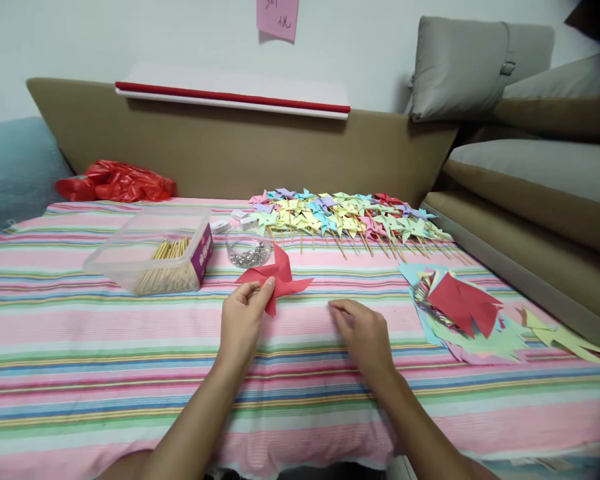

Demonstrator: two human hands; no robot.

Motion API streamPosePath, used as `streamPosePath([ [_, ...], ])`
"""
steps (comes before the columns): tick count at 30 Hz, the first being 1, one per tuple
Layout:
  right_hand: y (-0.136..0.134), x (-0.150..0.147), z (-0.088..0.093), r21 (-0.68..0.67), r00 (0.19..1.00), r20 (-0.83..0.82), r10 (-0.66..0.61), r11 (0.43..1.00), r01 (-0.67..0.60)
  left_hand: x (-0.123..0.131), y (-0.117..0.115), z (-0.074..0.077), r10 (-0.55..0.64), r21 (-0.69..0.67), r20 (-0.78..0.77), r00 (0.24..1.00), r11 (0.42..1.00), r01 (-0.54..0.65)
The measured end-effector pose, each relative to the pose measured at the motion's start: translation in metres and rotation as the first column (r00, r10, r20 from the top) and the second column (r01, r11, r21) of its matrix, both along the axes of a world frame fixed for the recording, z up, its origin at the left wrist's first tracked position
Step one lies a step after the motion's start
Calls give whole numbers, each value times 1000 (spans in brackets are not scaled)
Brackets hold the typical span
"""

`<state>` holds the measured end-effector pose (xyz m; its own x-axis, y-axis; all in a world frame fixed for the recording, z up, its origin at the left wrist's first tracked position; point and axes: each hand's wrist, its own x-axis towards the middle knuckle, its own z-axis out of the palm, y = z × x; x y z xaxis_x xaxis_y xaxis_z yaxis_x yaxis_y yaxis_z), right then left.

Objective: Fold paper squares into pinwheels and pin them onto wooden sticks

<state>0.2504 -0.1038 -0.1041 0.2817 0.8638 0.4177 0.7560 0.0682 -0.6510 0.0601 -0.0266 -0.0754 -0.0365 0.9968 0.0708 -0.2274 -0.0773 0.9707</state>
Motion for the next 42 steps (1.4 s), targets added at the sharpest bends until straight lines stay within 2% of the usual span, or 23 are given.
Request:
streamPosePath([
  [2,1,-8,10,81,960,-275,47,996,-26,1,-3,1,-3,36,-97,995,999,6],
  [4,0,-18,20,149,851,-515,99,989,-25,2,-7,3,-9,80,-183,983,996,24],
  [6,-1,-26,26,198,800,-582,145,980,-34,6,-10,2,-26,127,-244,970,990,58],
  [10,-4,-33,31,283,863,-434,259,949,-142,14,-16,-4,-113,162,-310,944,972,169],
  [14,-6,-31,33,298,933,-255,254,939,-174,21,-22,-7,-218,135,-237,947,958,254],
  [17,-5,-29,32,324,950,-196,245,930,-173,25,-25,-5,-254,111,-191,948,954,278],
  [31,-3,-26,29,299,931,-293,218,946,-127,26,-29,2,-301,179,-110,947,931,317],
  [42,-3,-23,29,225,845,-473,250,961,-158,23,-31,-2,-250,223,-268,930,924,312],
])
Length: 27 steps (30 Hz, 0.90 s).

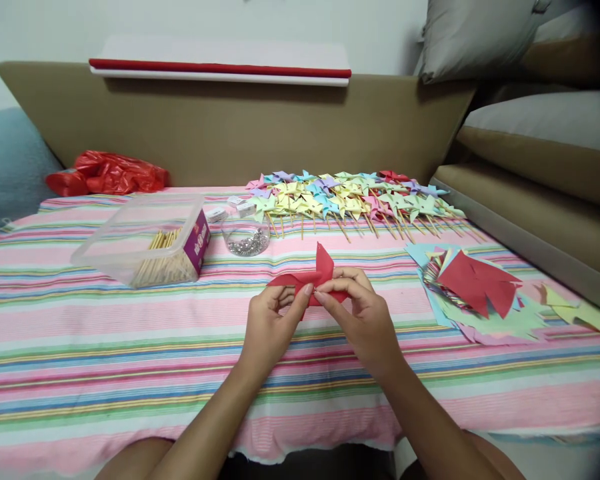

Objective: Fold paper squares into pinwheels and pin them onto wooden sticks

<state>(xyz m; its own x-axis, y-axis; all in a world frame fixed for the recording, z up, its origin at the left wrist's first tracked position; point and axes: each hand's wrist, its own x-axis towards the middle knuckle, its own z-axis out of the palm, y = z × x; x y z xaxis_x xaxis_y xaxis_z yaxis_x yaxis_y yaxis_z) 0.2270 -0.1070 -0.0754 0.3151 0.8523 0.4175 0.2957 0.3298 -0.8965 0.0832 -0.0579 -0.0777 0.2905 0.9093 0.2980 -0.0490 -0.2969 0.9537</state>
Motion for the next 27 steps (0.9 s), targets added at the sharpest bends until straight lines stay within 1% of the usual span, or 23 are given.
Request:
streamPosePath([
  [5,-2,0,2,-88,984,-154,88,991,-102,-3,-1,0,27,136,-92,995,991,-14],
  [8,-3,0,4,-130,968,-228,104,982,-136,-3,0,1,44,180,-118,992,983,-22],
  [11,-2,-2,2,-117,946,-311,88,985,-130,-2,0,2,35,199,-116,993,980,-11],
  [14,0,-3,1,-79,887,-452,91,987,-142,-1,-1,3,7,180,-93,996,984,10],
  [16,0,-4,1,-80,853,-510,109,982,-173,-1,-1,3,-7,160,-85,996,987,20],
  [18,0,-3,2,-104,848,-516,117,975,-198,-1,-1,2,-20,149,-90,996,988,34],
  [23,-2,0,5,-134,885,-441,146,965,-226,-4,2,-2,-78,100,-132,988,991,92],
  [27,-3,1,6,-156,884,-439,162,955,-252,-6,2,-3,-91,121,-136,987,987,107],
])
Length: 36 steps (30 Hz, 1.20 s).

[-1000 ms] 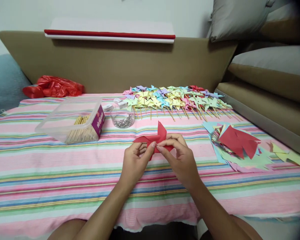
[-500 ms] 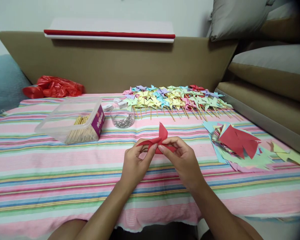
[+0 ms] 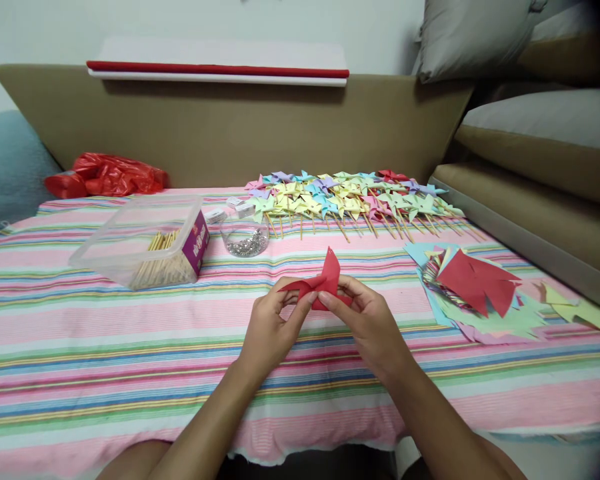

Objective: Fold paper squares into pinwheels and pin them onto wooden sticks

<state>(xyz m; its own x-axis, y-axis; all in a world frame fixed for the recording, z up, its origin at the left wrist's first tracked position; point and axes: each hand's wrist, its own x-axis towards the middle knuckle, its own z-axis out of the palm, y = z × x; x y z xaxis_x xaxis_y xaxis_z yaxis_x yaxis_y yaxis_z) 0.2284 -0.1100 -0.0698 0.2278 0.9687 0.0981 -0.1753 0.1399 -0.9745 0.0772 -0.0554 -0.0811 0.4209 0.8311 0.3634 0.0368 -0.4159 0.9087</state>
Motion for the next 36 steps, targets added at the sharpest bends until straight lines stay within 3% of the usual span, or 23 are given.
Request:
streamPosePath([
  [12,1,0,-6,-1,1000,-16,1,1000,-1,-2,0,-2,-26,112,-16,1000,993,27],
  [18,1,-1,-10,40,987,140,-80,996,75,-1,1,0,40,122,-51,998,992,-33],
  [22,4,-2,-14,43,974,199,-105,994,98,-2,4,1,69,85,-128,989,995,-58],
  [28,10,-4,-17,34,991,108,-81,996,77,-7,4,2,39,-3,-154,987,999,-40],
  [30,13,-4,-19,24,994,63,-89,996,87,-16,4,7,104,44,-191,976,994,-98],
  [32,15,-3,-21,6,995,13,-96,995,96,-32,7,20,263,171,-227,938,959,-227],
  [36,20,1,-24,-18,994,-45,-104,994,104,-82,36,66,592,376,-131,795,772,-512],
])
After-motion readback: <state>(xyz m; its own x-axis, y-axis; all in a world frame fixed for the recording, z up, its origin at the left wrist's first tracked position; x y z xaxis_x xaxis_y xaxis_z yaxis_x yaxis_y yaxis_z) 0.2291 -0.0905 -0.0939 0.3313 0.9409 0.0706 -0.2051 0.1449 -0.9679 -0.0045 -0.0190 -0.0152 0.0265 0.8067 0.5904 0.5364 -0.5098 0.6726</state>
